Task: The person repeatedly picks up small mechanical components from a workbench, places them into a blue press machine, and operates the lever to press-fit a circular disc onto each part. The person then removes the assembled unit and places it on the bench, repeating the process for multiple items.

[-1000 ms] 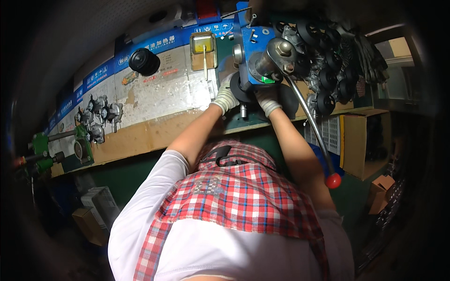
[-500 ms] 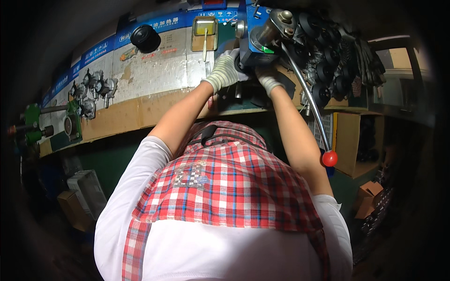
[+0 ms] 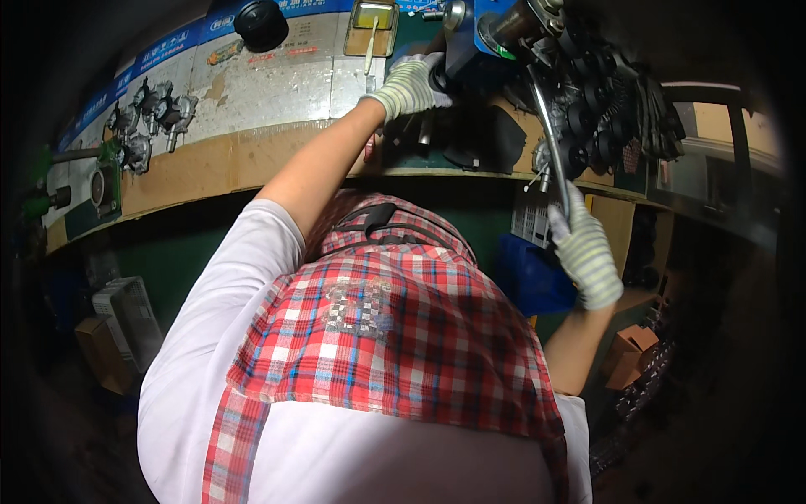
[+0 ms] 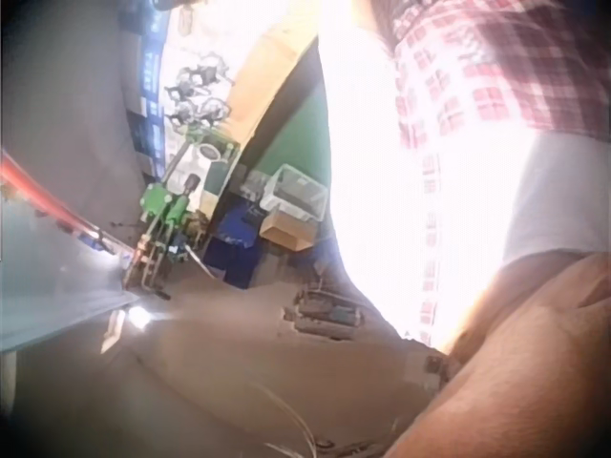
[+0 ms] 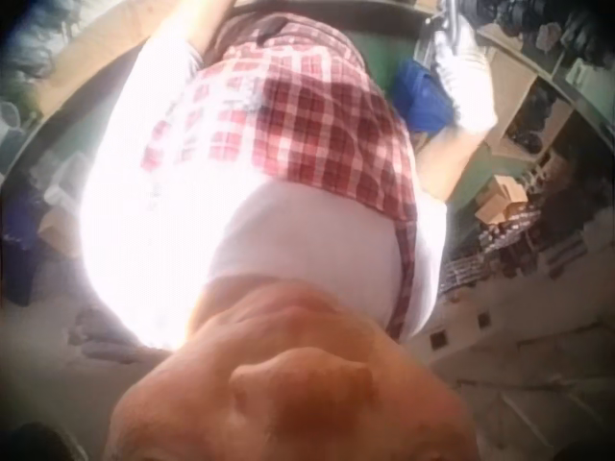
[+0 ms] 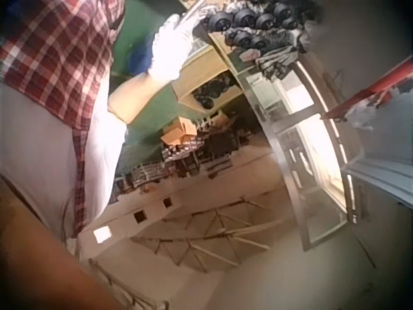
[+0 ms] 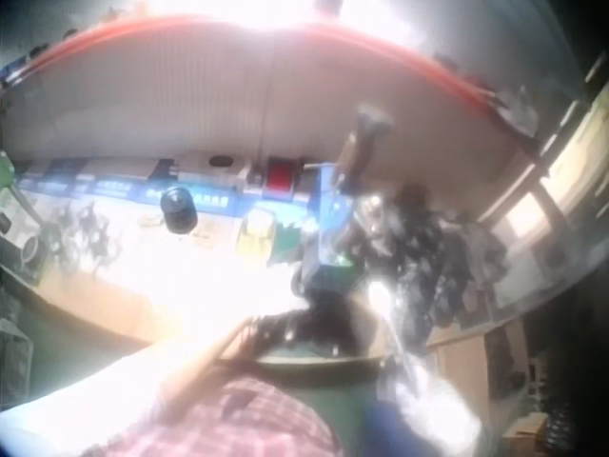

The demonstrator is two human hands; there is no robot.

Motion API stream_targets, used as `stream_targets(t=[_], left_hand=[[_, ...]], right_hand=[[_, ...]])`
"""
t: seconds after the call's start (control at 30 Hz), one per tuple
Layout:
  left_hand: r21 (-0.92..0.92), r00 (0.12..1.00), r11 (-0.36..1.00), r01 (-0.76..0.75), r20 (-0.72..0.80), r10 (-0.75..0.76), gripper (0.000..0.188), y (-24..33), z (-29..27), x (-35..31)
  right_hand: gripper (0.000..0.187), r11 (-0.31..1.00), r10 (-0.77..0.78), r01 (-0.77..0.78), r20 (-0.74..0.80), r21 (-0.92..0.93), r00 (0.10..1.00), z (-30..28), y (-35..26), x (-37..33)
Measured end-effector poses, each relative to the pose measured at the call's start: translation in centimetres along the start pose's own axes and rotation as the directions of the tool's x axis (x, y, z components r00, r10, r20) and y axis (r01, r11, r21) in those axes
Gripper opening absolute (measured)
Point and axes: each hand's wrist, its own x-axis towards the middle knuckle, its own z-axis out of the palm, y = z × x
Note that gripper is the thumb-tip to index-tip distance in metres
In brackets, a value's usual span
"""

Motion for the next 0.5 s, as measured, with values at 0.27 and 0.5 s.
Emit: stream_targets(t=[0.27, 0.5], left_hand=[[-0.032, 1.0, 0.999, 0.016, 0.01, -0.016, 0.092, -0.3, -0.1, 0.1], [-0.061, 0.999, 0.998, -0.005, 0.047, 0.008, 0.089, -0.1, -1.2, -0.1]], right_hand=[[0.04, 0.997, 0.04, -0.052, -0.22, -0.05, 0.975, 11.7, 1.6, 5.3], [0.041, 0.999, 0.044, -0.035, -0.296, 0.033, 0.954, 12.7, 1.1, 6.0]])
